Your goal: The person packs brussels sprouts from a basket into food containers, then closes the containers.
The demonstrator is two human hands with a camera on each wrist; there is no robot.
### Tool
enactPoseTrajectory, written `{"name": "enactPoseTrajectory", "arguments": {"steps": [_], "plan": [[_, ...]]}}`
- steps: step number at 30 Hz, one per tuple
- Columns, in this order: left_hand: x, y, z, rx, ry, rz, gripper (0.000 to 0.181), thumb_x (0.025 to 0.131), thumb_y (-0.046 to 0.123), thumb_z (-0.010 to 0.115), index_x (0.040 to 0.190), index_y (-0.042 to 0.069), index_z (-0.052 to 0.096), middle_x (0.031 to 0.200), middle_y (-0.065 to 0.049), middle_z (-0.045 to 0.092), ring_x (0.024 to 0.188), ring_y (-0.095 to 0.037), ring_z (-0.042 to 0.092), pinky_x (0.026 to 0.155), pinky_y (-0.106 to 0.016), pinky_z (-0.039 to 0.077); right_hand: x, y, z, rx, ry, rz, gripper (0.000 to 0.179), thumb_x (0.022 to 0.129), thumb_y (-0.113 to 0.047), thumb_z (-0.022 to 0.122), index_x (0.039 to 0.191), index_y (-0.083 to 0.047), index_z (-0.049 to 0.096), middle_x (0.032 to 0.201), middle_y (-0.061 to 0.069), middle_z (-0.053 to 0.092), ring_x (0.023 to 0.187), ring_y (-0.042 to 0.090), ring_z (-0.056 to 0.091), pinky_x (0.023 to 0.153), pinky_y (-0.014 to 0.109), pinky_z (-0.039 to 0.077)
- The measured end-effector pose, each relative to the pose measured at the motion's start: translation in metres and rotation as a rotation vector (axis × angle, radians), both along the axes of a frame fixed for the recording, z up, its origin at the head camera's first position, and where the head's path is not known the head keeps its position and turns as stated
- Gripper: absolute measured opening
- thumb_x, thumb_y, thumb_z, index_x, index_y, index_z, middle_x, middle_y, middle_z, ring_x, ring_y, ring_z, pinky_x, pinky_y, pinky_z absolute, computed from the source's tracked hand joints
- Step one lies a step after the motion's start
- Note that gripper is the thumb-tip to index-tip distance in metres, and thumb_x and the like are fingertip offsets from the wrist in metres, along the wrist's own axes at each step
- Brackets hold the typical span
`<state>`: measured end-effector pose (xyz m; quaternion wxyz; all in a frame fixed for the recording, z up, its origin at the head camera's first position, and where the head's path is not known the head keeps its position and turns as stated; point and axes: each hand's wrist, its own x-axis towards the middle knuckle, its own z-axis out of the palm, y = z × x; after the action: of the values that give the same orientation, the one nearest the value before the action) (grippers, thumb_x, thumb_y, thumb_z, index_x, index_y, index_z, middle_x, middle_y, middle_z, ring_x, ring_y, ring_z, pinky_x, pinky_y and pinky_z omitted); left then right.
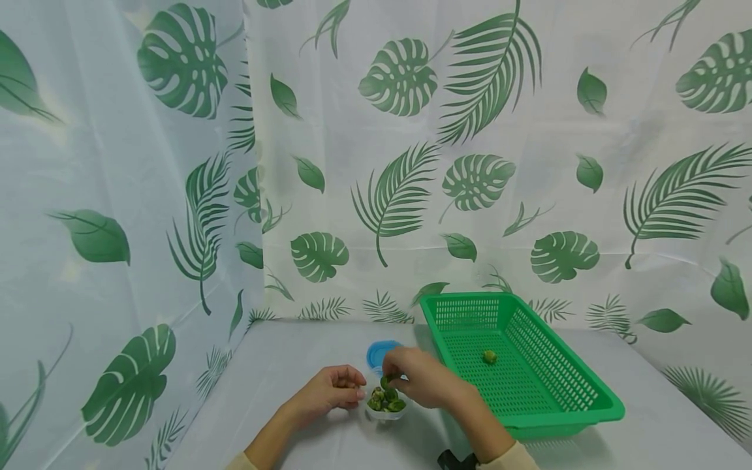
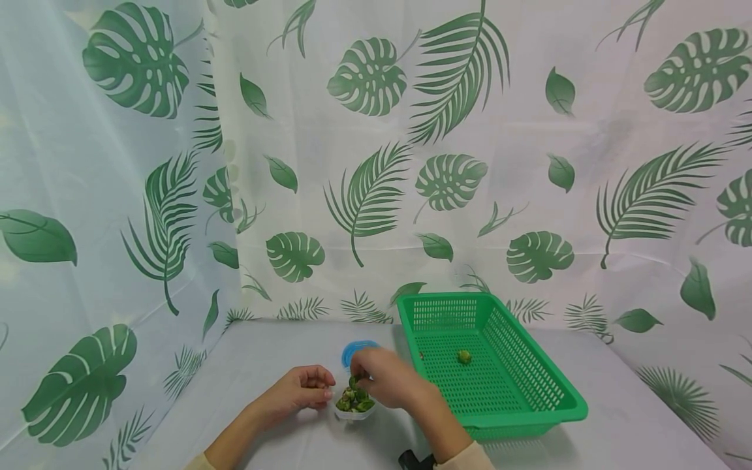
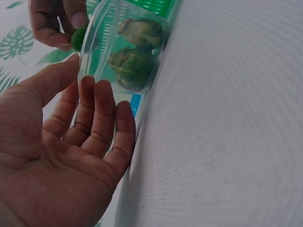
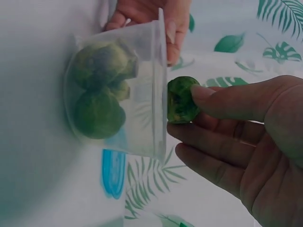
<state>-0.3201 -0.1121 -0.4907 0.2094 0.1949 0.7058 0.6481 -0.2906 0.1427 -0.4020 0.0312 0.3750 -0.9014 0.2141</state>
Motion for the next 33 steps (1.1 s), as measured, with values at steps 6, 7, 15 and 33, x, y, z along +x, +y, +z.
{"name": "enactPoseTrajectory", "arguments": {"steps": [6,7,15,33], "plan": [[0.0,0.0,-0.001,0.017,-0.002,-0.014,0.034,0.098,0.016,0.073,0.123,-0.005,0.063,0.089,0.001,0.068,0.084,-0.013,0.068,0.076,-0.03,0.058,-0.001,-0.005,-0.004,0.046,-0.006,-0.027,0.015,0.092,-0.004,0.075,0.096,-0.016,0.069,0.092,-0.005,0.069,0.086,0.003,0.061,0.076,0.025,0.054],[0.0,0.0,-0.001,0.018,-0.001,-0.015,0.034,0.098,0.016,0.073,0.123,-0.005,0.063,0.089,0.001,0.068,0.084,-0.014,0.068,0.076,-0.03,0.058,0.0,-0.005,-0.004,0.051,-0.012,-0.03,0.015,0.092,-0.003,0.076,0.096,-0.016,0.069,0.092,-0.005,0.069,0.086,0.004,0.061,0.075,0.025,0.054],[0.001,0.0,0.001,0.018,0.004,-0.01,0.035,0.097,0.016,0.073,0.123,-0.006,0.063,0.089,0.001,0.068,0.084,-0.013,0.068,0.076,-0.03,0.058,0.002,-0.008,-0.009,0.092,-0.021,-0.027,0.013,0.093,-0.004,0.075,0.096,-0.016,0.069,0.094,-0.006,0.068,0.087,0.006,0.061,0.076,0.026,0.053],[0.001,0.0,0.0,0.014,0.005,-0.006,0.035,0.097,0.016,0.074,0.122,-0.005,0.063,0.089,0.001,0.068,0.084,-0.013,0.068,0.076,-0.03,0.058,0.002,-0.01,-0.011,0.093,-0.009,0.016,0.014,0.092,0.001,0.073,0.092,-0.012,0.069,0.089,-0.002,0.069,0.081,0.004,0.059,0.071,0.024,0.052]]}}
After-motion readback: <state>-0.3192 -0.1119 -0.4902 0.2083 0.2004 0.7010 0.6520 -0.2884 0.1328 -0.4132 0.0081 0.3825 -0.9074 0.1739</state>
